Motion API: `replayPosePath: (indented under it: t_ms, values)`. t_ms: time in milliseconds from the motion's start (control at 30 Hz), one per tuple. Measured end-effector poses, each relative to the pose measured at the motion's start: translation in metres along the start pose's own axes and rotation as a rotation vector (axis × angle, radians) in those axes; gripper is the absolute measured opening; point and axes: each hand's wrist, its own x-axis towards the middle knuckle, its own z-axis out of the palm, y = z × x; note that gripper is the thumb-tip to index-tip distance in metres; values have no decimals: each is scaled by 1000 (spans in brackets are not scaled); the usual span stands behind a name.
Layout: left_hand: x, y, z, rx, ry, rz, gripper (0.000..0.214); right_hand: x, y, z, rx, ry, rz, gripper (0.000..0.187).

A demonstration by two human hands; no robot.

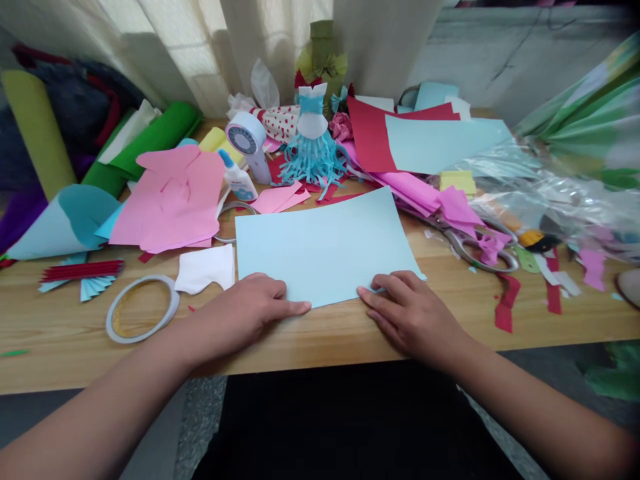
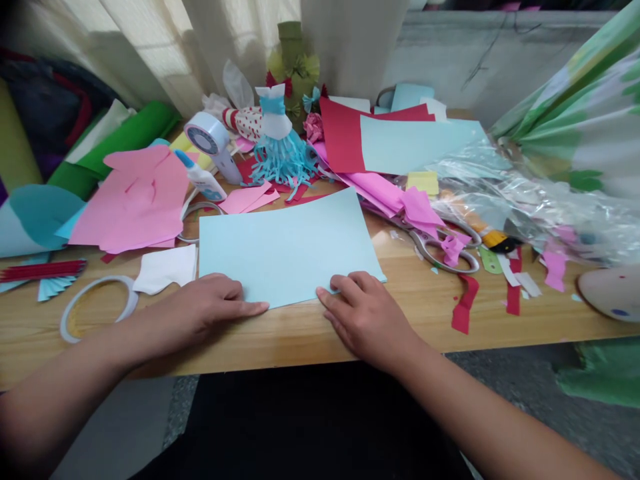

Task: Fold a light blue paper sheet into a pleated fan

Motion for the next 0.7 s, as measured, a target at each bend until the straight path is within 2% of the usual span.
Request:
replayPosePath:
  t_ms: [133,333,700]
  values:
    - [-7,-6,-1,12,-25,23,44,0,0,0,19,7,7,32]
    - [-25,-15,4,112,16,82,46,-1,1,1,25,5,4,32]
    - [-63,-24,12,237,119,-76,41,-2,2,2,-1,-5,-14,32]
